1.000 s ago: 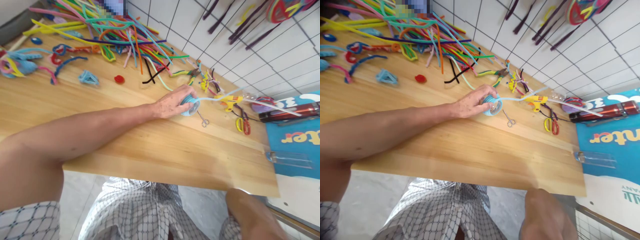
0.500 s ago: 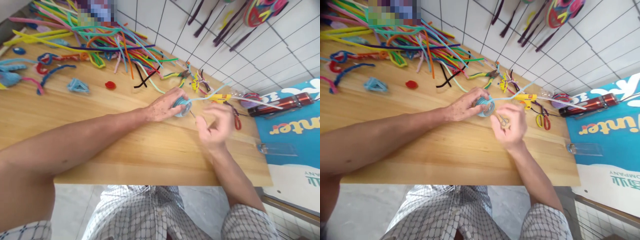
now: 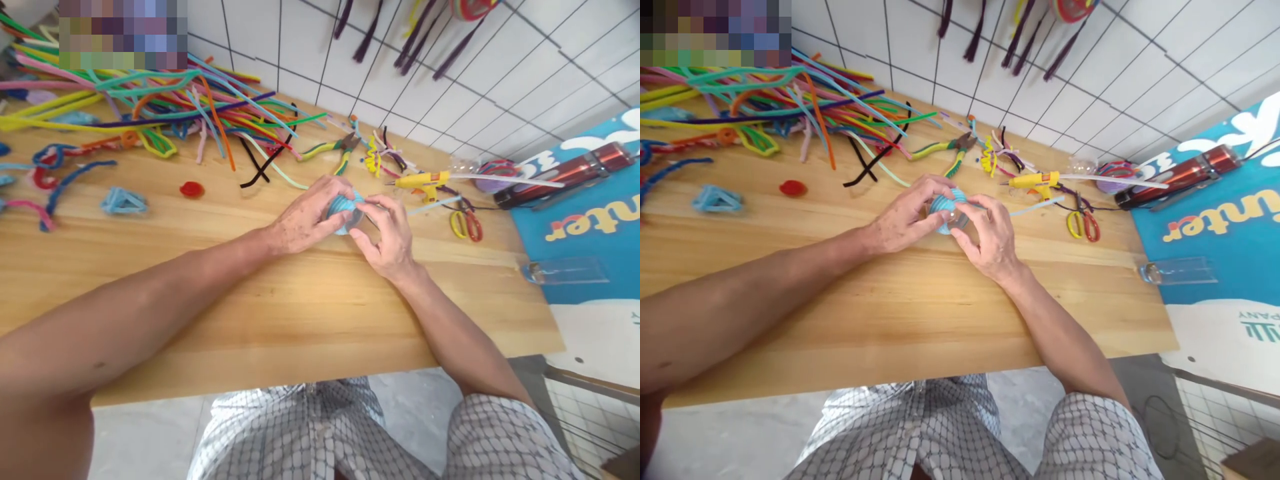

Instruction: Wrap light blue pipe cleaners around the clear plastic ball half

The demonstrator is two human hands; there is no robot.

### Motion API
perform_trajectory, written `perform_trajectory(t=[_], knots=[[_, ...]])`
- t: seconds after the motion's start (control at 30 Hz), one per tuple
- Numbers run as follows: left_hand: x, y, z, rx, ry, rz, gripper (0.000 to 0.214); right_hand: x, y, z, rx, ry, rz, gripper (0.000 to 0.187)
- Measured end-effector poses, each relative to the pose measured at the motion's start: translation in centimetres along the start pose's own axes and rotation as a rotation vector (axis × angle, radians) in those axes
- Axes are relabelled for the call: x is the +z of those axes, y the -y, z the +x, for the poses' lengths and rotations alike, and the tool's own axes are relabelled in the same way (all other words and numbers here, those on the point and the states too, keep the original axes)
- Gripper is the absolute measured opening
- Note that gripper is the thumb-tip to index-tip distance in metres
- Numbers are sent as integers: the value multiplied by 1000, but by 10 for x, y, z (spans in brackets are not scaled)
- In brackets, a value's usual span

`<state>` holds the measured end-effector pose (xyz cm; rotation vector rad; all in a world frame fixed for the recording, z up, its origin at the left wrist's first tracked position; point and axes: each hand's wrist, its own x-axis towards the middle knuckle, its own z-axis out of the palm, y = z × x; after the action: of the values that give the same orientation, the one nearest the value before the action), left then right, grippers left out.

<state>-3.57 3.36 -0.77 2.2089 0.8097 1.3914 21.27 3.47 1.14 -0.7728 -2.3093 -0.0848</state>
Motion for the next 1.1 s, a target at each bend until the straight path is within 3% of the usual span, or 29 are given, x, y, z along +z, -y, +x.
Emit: perform_trajectory(t=[0.37,0.63,1.1], knots=[[1,1,-1,16,-20,44,39,5,6,1,-42,-75,-18,43],[-5,-3,-2,-25,17,-26,38,3,7,-1,36,-6,-10,44],[-4,-1,-2,-47,38,-6,39,11,16,3,104,-45,-32,40]])
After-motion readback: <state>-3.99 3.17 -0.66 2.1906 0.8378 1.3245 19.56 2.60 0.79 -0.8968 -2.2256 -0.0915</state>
